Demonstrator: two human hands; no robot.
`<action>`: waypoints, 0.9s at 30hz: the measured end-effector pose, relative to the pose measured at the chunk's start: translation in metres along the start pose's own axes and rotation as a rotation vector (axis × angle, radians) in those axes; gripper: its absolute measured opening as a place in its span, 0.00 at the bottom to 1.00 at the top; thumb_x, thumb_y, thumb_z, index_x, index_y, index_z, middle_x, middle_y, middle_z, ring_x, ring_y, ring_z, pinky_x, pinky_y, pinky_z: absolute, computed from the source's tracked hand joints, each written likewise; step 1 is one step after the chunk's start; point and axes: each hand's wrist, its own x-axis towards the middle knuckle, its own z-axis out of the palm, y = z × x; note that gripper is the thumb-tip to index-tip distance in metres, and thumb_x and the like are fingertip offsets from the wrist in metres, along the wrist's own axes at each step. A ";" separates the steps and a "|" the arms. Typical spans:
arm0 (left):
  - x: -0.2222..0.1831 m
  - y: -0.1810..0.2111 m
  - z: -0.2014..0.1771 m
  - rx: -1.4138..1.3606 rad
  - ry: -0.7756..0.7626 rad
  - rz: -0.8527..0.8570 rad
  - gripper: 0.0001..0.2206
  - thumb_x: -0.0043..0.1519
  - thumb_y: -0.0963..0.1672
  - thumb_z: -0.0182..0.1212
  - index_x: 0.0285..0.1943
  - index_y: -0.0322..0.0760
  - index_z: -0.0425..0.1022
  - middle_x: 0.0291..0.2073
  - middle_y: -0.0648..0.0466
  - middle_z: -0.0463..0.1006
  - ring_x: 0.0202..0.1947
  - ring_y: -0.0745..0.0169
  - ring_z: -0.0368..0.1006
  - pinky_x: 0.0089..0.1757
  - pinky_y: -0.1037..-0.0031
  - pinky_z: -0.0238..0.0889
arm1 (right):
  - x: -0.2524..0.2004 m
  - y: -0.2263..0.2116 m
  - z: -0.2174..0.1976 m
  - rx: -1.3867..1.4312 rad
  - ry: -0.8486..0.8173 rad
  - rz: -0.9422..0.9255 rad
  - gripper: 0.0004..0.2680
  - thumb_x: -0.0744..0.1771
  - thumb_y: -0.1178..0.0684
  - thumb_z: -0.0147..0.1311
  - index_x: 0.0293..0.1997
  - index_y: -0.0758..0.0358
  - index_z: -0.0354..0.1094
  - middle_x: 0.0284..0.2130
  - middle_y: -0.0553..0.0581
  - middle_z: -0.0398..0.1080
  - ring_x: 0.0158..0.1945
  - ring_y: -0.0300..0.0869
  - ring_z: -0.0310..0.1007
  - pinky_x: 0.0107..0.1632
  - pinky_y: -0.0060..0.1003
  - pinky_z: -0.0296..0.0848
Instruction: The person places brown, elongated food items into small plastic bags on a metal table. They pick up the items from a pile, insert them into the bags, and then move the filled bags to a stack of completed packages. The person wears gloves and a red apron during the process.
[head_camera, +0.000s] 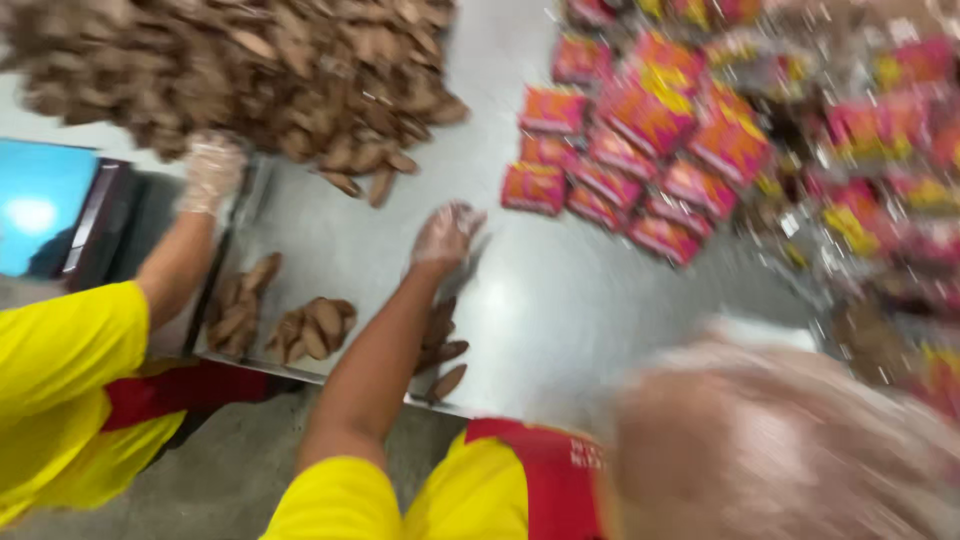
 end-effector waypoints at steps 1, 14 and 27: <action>-0.009 -0.006 -0.011 -0.007 0.042 -0.016 0.24 0.60 0.57 0.61 0.56 0.42 0.76 0.54 0.44 0.78 0.57 0.44 0.71 0.57 0.60 0.63 | 0.016 0.004 0.002 0.008 0.020 -0.035 0.22 0.67 0.40 0.50 0.69 0.51 0.58 0.51 0.57 0.74 0.53 0.51 0.74 0.57 0.48 0.71; -0.197 -0.005 -0.033 -0.739 0.128 -0.340 0.26 0.56 0.48 0.69 0.62 0.34 0.72 0.54 0.34 0.78 0.53 0.31 0.76 0.51 0.49 0.69 | -0.027 0.016 0.110 0.343 -0.107 -0.016 0.22 0.66 0.39 0.52 0.69 0.50 0.60 0.49 0.56 0.76 0.50 0.51 0.76 0.55 0.48 0.72; -0.189 0.009 0.072 0.252 0.509 0.345 0.28 0.42 0.51 0.77 0.54 0.49 0.78 0.52 0.51 0.79 0.56 0.41 0.72 0.52 0.48 0.63 | 0.021 0.047 0.089 0.276 -0.098 -0.128 0.23 0.66 0.38 0.54 0.68 0.49 0.63 0.47 0.55 0.77 0.48 0.51 0.77 0.53 0.48 0.73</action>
